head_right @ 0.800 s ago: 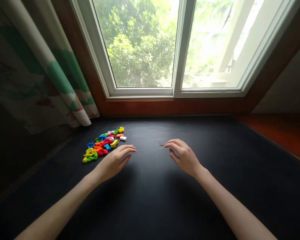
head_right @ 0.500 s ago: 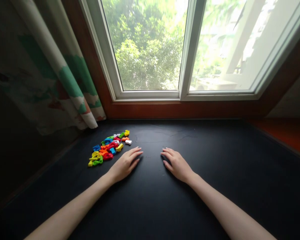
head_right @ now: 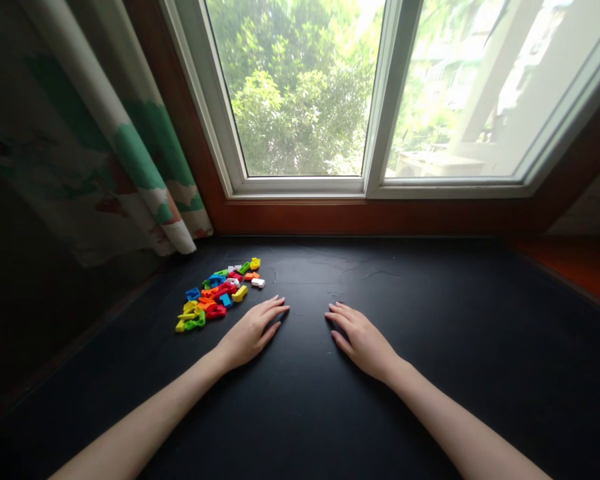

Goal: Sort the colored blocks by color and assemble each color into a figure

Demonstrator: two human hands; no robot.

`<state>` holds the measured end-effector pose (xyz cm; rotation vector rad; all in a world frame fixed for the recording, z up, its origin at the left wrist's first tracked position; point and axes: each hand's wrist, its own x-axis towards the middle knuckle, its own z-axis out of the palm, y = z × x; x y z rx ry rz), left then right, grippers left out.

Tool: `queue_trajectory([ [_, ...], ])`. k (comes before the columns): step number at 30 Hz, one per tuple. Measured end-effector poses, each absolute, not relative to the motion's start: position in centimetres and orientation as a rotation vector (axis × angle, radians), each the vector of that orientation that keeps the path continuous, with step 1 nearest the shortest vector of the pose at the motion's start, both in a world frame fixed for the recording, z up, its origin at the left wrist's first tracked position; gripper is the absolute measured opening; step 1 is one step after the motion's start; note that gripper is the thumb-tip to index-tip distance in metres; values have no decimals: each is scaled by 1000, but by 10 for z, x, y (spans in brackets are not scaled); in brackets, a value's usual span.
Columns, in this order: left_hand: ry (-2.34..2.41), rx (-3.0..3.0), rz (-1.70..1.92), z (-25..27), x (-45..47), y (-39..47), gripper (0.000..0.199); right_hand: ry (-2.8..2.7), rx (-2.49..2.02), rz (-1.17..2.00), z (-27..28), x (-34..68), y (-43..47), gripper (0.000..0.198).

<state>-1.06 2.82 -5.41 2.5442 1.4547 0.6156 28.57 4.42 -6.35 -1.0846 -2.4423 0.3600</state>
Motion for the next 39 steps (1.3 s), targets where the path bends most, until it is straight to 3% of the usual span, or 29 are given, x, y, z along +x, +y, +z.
queue_trajectory([
  [7, 1391, 2523, 720, -47, -15, 29, 34, -2446, -1098, 386, -63, 286, 45, 39],
  [11, 1469, 2422, 1010, -26, -57, 45, 36, -2434, -1100, 399, -61, 286, 44, 37],
  [15, 1799, 1846, 1468, -23, -128, 69, 44, -2418, -1091, 411, -60, 286, 43, 37],
  [17, 1741, 1370, 1675, -30, -158, 79, 48, -2415, -1092, 416, -60, 286, 43, 37],
  [24, 1495, 1098, 1584, -44, -189, 102, 58, -2390, -1081, 410, -60, 285, 43, 37],
  [39, 1391, 1361, 1223, -45, -171, 156, 61, -2377, -1126, 439, -58, 284, 44, 36],
])
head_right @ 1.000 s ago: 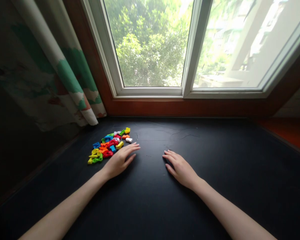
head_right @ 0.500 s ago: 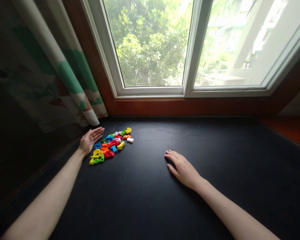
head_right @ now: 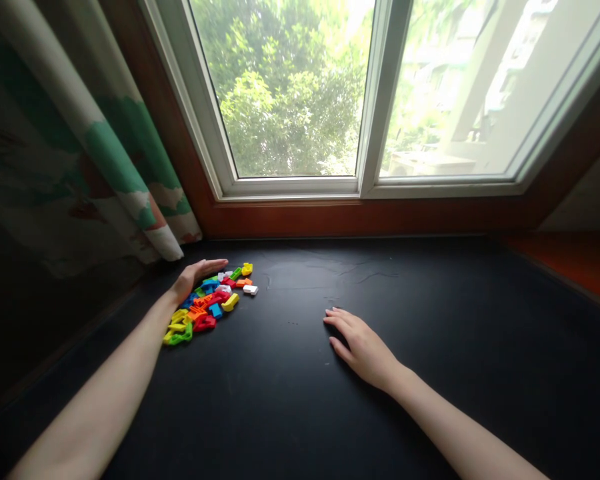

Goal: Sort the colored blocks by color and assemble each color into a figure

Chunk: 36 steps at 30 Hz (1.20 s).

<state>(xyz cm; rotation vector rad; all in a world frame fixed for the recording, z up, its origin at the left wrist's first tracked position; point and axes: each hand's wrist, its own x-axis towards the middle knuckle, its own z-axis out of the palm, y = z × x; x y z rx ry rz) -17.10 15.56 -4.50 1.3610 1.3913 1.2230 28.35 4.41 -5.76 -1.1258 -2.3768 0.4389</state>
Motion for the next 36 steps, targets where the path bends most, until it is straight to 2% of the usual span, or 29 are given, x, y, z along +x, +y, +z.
queue_trajectory([
  [12, 1344, 1411, 1118, -40, -133, 166, 52, -2366, -1130, 428, -57, 282, 44, 35],
  [36, 844, 1552, 813, -38, -9, 150, 48, -2274, -1147, 456, -59, 275, 56, 36],
])
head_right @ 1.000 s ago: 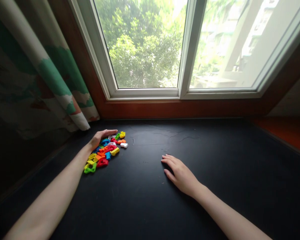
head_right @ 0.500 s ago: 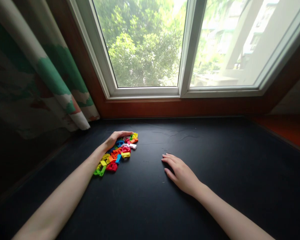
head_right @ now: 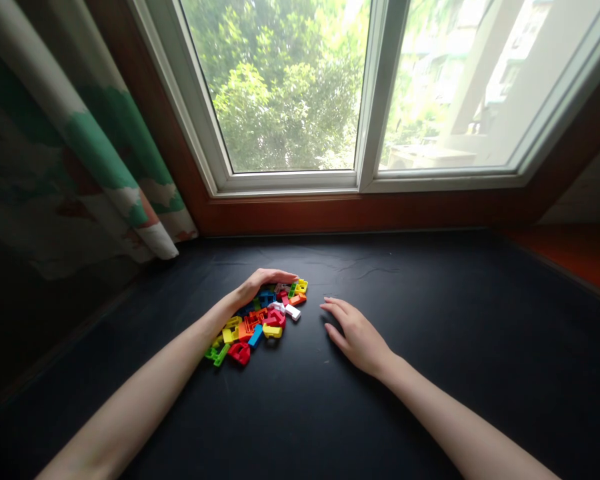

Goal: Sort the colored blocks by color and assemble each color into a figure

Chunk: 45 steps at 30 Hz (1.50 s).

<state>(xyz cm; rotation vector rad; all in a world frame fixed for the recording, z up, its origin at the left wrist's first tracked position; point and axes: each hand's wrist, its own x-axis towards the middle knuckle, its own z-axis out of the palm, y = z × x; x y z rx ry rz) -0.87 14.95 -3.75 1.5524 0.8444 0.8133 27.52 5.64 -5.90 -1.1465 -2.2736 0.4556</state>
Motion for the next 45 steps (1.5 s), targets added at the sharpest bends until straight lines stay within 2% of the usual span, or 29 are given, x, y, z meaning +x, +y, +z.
queue_trajectory([
  [9, 971, 1470, 1052, -36, -43, 143, 51, -2228, -1079, 479, -59, 240, 106, 38],
  [15, 1193, 1694, 1084, -40, -63, 82, 55, -2227, -1101, 612, -62, 214, 133, 48],
  [21, 1347, 2126, 792, -37, -46, 32, 55, -2264, -1064, 641, -63, 214, 133, 46],
  [25, 1338, 2200, 753, -37, -32, 42, 53, -2267, -1042, 654, -63, 216, 129, 43],
  [38, 1232, 2055, 1076, -49, 8, 80, 42, -2112, -1135, 654, -67, 253, 95, 38],
  [42, 1325, 1977, 1178, -45, 6, 80, 35, -2119, -1082, 559, -65, 252, 103, 37],
  [45, 1245, 2058, 1078, -44, 4, 81, 37, -2280, -979, 456, -61, 242, 119, 41],
])
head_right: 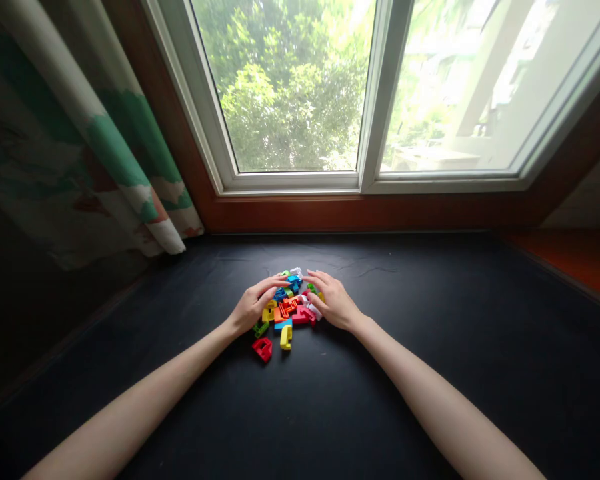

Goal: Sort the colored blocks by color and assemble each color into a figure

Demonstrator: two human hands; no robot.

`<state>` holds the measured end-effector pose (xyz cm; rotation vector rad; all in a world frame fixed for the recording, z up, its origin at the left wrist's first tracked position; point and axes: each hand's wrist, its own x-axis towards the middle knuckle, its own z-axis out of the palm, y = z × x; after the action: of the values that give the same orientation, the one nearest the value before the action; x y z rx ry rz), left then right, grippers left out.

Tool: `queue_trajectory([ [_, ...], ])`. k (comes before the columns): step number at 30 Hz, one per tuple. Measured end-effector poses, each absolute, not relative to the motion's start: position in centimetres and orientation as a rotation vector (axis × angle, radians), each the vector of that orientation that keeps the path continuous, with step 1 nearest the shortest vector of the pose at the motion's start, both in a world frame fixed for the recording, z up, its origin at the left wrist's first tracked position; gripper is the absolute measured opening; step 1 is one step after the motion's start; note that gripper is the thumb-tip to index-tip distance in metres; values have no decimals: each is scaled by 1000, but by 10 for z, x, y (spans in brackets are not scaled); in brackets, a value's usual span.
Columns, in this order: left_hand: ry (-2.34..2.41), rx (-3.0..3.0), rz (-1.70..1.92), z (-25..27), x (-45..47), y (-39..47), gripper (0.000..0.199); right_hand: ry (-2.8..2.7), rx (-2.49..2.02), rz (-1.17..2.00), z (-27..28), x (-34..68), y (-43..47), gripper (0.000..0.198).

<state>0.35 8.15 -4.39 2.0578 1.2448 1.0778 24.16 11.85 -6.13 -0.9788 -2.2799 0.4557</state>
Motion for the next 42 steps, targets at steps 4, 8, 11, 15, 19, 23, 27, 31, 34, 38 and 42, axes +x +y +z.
queue_trajectory([
  [4, 1207, 2105, 980, -45, 3, 81, 45, -2435, -919, 416, -58, 232, 130, 44],
  [8, 1158, 2014, 980, -43, 4, 77, 53, -2389, -895, 416, -56, 239, 124, 38],
  [11, 1200, 1949, 999, -42, 4, 74, 52, -2340, -879, 400, -56, 248, 117, 33],
  [15, 1258, 1958, 997, -43, 3, 73, 46, -2304, -862, 389, -57, 250, 113, 32],
  [19, 1192, 2039, 952, -43, 2, 74, 43, -2407, -862, 400, -56, 248, 113, 39],
  [23, 1212, 2087, 967, -42, 4, 74, 37, -2391, -922, 376, -54, 249, 111, 34],
  [27, 1311, 2134, 979, -42, 5, 73, 36, -2408, -876, 361, -51, 248, 109, 36],
  [31, 1446, 2117, 984, -44, 2, 72, 38, -2501, -836, 359, -50, 247, 108, 35],
  [34, 1453, 2072, 1001, -46, -2, 72, 41, -2444, -872, 382, -51, 250, 108, 35],
  [38, 1399, 2057, 1037, -47, -8, 69, 40, -2335, -916, 436, -54, 254, 108, 33],
  [42, 1316, 2194, 967, -46, -13, 63, 42, -2273, -946, 496, -55, 258, 103, 32],
])
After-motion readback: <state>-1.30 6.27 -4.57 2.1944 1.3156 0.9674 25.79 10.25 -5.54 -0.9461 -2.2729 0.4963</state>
